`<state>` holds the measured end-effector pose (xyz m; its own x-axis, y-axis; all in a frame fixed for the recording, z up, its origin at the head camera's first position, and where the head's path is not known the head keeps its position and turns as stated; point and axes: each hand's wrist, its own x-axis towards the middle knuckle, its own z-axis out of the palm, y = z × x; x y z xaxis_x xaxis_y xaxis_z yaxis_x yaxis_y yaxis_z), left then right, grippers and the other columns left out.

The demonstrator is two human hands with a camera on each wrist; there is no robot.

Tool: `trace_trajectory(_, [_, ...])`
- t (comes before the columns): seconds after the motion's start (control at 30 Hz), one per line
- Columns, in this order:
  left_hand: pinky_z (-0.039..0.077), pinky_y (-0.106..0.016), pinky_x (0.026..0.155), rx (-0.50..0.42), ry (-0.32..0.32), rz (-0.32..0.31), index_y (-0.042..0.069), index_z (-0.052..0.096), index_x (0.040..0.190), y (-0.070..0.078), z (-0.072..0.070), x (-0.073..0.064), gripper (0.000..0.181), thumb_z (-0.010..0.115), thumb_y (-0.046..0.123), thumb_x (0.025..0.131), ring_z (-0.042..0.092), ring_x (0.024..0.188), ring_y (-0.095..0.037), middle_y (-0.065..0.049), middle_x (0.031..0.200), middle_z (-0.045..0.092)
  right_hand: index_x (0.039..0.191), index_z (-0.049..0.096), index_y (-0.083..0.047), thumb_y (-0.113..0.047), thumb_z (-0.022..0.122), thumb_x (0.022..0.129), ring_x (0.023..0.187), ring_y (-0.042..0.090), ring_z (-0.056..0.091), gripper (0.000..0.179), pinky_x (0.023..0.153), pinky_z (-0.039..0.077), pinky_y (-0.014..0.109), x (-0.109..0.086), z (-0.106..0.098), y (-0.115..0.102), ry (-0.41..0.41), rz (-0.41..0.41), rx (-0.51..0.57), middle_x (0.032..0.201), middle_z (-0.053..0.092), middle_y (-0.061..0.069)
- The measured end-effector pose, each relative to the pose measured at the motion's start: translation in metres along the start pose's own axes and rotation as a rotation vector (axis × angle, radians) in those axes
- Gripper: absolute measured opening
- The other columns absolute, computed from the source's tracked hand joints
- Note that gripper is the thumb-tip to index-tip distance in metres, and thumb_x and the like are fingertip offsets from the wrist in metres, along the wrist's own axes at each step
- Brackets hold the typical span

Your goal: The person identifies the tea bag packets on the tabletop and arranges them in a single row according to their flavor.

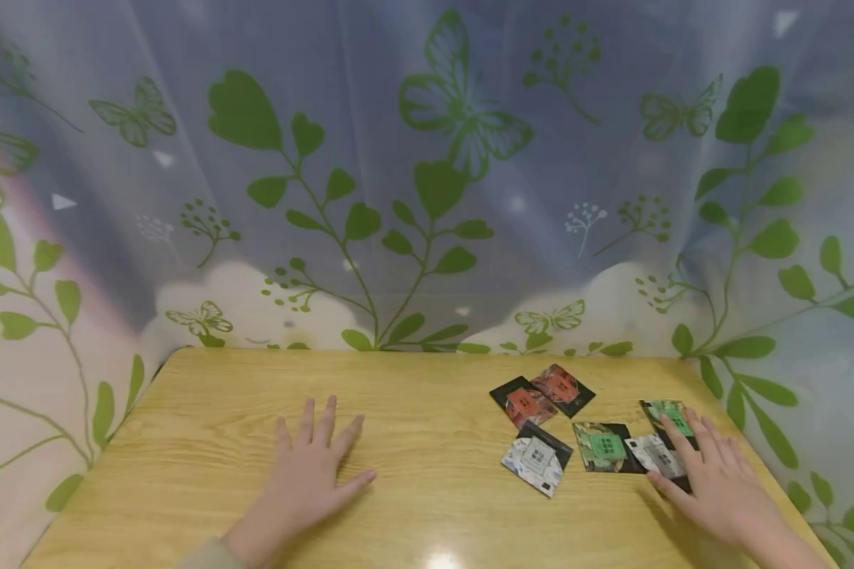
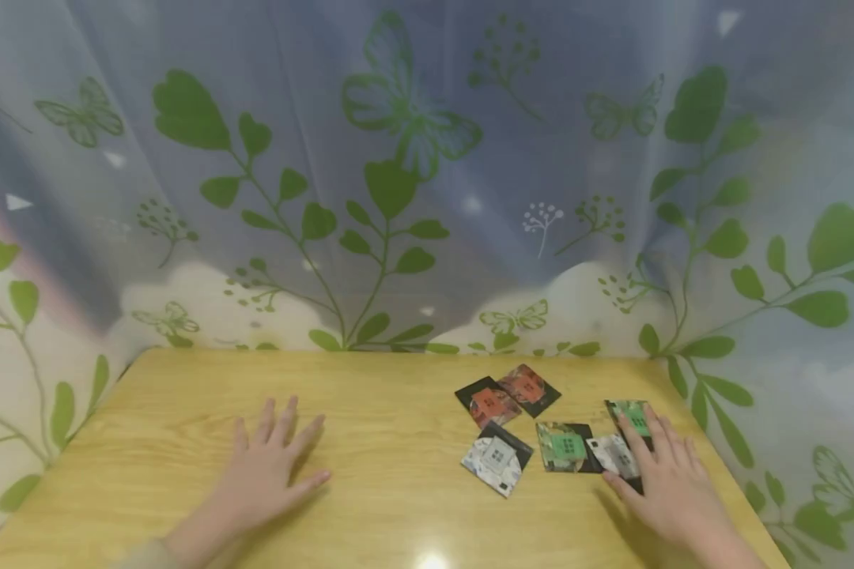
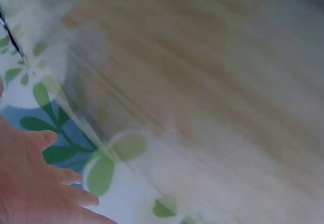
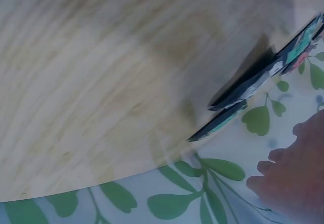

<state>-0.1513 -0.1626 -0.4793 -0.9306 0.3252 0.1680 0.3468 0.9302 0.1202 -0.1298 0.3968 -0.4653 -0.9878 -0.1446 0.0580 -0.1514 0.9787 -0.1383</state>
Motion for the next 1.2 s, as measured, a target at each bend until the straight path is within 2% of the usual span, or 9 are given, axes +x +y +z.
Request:
trace_trajectory(0.1, [0.021,-0.089,0.117,-0.014,-0.032,0.024,0.024,0.046,0.162,0.009,0.003,0.007,0.081,0.055,0.072,0.098,0.026,0.156,-0.060,-0.027,0.171,0.030,0.169,0.022,-0.004,-0.053,0.060,0.105,0.151,0.066,0.019,0.089,0.121,0.012,0.085,0.001,0.000,0.006,-0.008,-0.010,0.009,0.171,0.013,0.038])
trace_trajectory(0.27, [0.019,-0.085,0.121,-0.001,-0.079,0.070,0.026,0.043,0.164,0.027,0.009,0.018,0.080,0.050,0.073,0.100,0.023,0.158,-0.057,-0.025,0.173,0.026,0.166,0.026,0.003,-0.050,0.060,0.106,0.148,0.066,0.024,0.086,0.118,0.020,0.085,0.004,0.000,0.018,-0.018,-0.020,-0.002,0.167,0.018,0.041])
trace_trajectory(0.47, [0.021,-0.084,0.122,-0.031,-0.105,0.162,0.023,0.045,0.163,0.052,0.015,0.029,0.077,0.049,0.069,0.102,0.023,0.158,-0.057,-0.025,0.173,0.026,0.164,0.029,0.007,-0.046,0.061,0.107,0.148,0.065,0.025,0.084,0.117,0.022,0.084,0.002,0.003,0.026,-0.031,-0.032,0.028,0.166,0.020,0.042])
trace_trajectory(0.57, [0.023,-0.080,0.124,-0.016,-0.114,0.199,0.023,0.045,0.163,0.065,0.018,0.033,0.078,0.047,0.071,0.102,0.025,0.159,-0.054,-0.024,0.173,0.027,0.162,0.032,0.008,-0.043,0.062,0.107,0.146,0.065,0.027,0.081,0.115,0.026,0.083,0.000,0.005,0.029,-0.033,-0.041,0.041,0.164,0.023,0.043])
trace_trajectory(0.7, [0.024,-0.074,0.127,0.018,-0.140,0.239,0.026,0.043,0.164,0.085,0.020,0.040,0.078,0.043,0.073,0.102,0.024,0.161,-0.050,-0.021,0.175,0.025,0.161,0.035,0.006,-0.039,0.064,0.106,0.145,0.064,0.030,0.076,0.114,0.030,0.080,-0.003,0.008,0.033,-0.028,-0.065,0.057,0.163,0.026,0.042])
trace_trajectory(0.83, [0.023,-0.069,0.130,0.040,-0.169,0.272,0.029,0.040,0.166,0.106,0.021,0.046,0.078,0.040,0.075,0.102,0.023,0.163,-0.046,-0.018,0.176,0.024,0.161,0.034,0.006,-0.037,0.063,0.107,0.145,0.064,0.031,0.075,0.115,0.028,0.081,-0.002,0.010,0.038,-0.039,-0.078,0.079,0.163,0.026,0.042])
trace_trajectory(1.0, [0.023,-0.065,0.132,0.044,-0.181,0.330,0.030,0.038,0.166,0.133,0.026,0.053,0.078,0.038,0.076,0.103,0.023,0.163,-0.043,-0.016,0.177,0.023,0.156,0.039,0.012,-0.038,0.062,0.108,0.141,0.064,0.036,0.073,0.109,0.036,0.078,0.006,0.010,0.047,-0.044,-0.079,0.054,0.159,0.032,0.044])
trace_trajectory(1.2, [0.024,-0.063,0.133,0.030,-0.199,0.417,0.031,0.036,0.167,0.163,0.030,0.058,0.076,0.037,0.074,0.104,0.023,0.164,-0.041,-0.015,0.177,0.023,0.155,0.041,0.013,-0.037,0.058,0.110,0.139,0.065,0.037,0.070,0.107,0.037,0.080,0.014,0.011,0.055,-0.051,-0.065,0.042,0.158,0.033,0.044])
